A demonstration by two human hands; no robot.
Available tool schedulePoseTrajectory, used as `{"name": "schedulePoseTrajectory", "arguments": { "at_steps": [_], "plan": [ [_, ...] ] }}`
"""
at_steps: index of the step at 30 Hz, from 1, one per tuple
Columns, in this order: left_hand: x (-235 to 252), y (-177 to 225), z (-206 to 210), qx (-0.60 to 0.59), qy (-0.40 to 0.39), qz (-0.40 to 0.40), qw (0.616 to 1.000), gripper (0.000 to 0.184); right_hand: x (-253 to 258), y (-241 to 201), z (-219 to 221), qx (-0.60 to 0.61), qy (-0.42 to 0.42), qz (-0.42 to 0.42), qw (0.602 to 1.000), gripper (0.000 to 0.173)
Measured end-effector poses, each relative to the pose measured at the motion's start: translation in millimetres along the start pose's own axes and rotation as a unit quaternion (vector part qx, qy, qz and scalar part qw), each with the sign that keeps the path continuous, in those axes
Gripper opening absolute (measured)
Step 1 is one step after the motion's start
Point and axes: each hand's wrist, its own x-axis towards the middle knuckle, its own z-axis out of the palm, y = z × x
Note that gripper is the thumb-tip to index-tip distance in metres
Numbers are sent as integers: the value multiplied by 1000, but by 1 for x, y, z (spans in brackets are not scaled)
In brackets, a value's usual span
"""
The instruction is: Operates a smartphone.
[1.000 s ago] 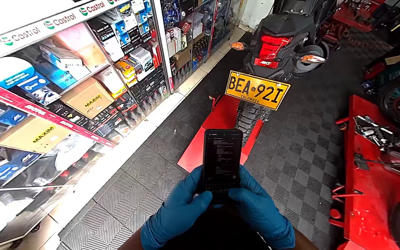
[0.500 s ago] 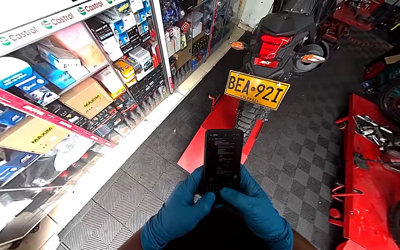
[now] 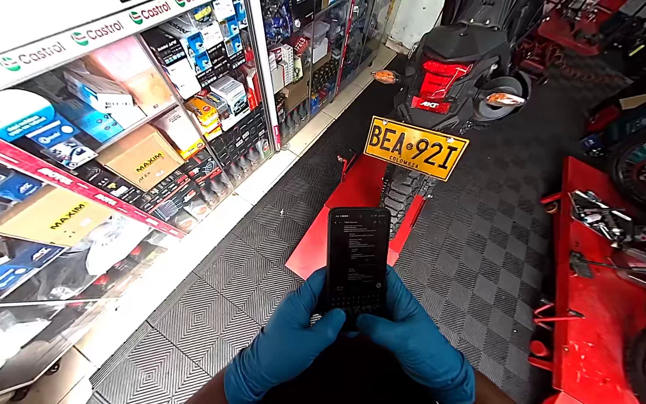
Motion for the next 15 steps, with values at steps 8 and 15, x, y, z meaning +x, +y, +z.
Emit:
{"name": "schedulePoseTrajectory", "arguments": {
  "at_steps": [8, 15],
  "plan": [
    [3, 3, 5, -15, 42, -2, 999, 37, 2, 0, -1, 9, -33, -22, 999, 52],
    [5, 4, 9, -39, 59, -4, 997, 32, 0, -1, -4, 13, -23, -13, 1000, 46]
  ]
}}
